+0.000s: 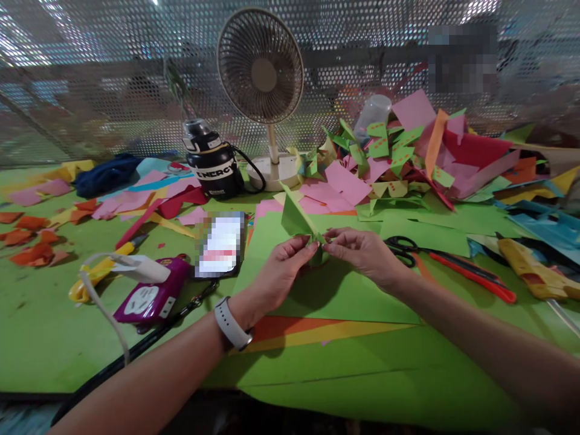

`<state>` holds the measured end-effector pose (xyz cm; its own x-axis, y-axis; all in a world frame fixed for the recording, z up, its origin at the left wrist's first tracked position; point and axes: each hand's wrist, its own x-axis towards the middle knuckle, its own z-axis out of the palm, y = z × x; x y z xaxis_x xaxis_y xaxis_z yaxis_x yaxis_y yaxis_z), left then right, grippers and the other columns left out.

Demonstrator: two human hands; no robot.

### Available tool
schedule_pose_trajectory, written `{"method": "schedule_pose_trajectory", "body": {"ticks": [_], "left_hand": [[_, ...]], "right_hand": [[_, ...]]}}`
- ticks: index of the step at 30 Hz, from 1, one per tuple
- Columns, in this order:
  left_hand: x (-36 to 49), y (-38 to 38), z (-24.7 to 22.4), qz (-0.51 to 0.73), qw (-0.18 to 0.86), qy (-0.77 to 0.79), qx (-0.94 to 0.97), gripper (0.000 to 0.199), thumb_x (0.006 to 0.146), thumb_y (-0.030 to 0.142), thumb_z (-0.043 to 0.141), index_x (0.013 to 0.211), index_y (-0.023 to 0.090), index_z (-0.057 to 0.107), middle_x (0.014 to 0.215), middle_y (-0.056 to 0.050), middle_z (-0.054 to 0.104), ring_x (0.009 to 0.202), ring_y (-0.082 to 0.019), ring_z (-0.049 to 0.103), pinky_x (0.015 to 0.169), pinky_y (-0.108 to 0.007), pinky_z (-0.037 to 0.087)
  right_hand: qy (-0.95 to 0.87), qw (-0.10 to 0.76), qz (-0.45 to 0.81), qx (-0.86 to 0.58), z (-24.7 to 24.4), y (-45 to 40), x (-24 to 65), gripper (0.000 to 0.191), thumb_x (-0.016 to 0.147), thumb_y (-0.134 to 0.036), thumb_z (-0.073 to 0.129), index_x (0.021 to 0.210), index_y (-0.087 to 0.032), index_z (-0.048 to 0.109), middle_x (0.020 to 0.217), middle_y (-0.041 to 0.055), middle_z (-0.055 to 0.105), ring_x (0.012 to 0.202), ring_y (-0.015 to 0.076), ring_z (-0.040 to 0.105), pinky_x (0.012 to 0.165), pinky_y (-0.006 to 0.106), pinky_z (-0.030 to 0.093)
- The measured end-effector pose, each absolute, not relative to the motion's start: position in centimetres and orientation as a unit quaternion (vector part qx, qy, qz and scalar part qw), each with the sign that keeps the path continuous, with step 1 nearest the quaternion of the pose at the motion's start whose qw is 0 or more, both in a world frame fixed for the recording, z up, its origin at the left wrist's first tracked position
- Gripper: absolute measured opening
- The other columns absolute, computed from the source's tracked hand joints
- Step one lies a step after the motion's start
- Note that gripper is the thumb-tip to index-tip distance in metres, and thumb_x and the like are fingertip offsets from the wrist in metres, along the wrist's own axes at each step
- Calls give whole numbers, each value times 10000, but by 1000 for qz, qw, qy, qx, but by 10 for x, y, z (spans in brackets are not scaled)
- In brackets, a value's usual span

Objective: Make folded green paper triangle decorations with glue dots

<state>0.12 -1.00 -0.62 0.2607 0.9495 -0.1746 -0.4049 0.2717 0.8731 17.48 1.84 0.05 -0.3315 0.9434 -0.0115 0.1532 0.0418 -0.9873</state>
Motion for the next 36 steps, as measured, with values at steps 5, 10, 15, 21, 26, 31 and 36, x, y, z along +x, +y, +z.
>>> {"method": "schedule_pose_trajectory", "body": {"ticks": [5, 10, 15, 21, 26, 31, 36], "left_hand": [[2, -11, -6, 477, 703, 369, 376, 192, 709, 324, 805, 817, 192, 716, 754, 7, 708, 664, -105, 588, 636, -216, 449], [2, -11, -8, 476, 701, 383, 368, 195, 714, 319, 801, 831, 195, 707, 765, 9, 707, 666, -107, 587, 644, -224, 452], [2, -11, -8, 479, 694, 388, 372, 191, 713, 312, 798, 830, 193, 704, 773, 10, 704, 672, -104, 584, 646, -221, 448], [2, -13, -6, 482, 696, 392, 360, 227, 700, 320, 808, 847, 184, 702, 755, 5, 695, 680, -113, 597, 651, -230, 452], [4, -12, -10, 494, 682, 407, 355, 245, 668, 296, 828, 836, 167, 705, 712, 1, 683, 655, -114, 589, 666, -249, 448], [5, -12, -11, 500, 670, 417, 356, 232, 660, 313, 830, 792, 159, 717, 711, -12, 694, 649, -116, 584, 668, -252, 445], [4, -12, -9, 496, 676, 412, 357, 234, 643, 329, 841, 758, 159, 730, 699, -15, 703, 643, -111, 585, 641, -231, 443]], "right_hand": [[-602, 375, 546, -445, 0, 18, 175, 354, 606, -514, 816, 608, -187, 682, 1013, 73, 667, 1032, 232, 595, 933, 396, 409], [-597, 373, 558, -440, -1, 19, 175, 351, 618, -509, 810, 622, -180, 690, 1004, 71, 665, 992, 219, 601, 909, 387, 412], [-588, 374, 568, -437, -1, 18, 174, 367, 617, -509, 807, 613, -168, 673, 975, 73, 666, 984, 216, 598, 894, 381, 413], [-602, 375, 559, -430, -3, 19, 177, 359, 655, -500, 786, 640, -161, 671, 999, 80, 664, 962, 207, 603, 891, 381, 423], [-625, 373, 539, -423, -5, 17, 176, 347, 680, -504, 761, 637, -173, 669, 985, 81, 679, 960, 215, 614, 913, 400, 423], [-634, 372, 524, -430, -3, 14, 171, 316, 688, -482, 749, 656, -176, 677, 976, 84, 687, 952, 214, 622, 926, 400, 419], [-640, 368, 517, -434, -1, 12, 170, 334, 693, -501, 744, 658, -177, 672, 984, 88, 697, 956, 215, 625, 917, 398, 425]]}}
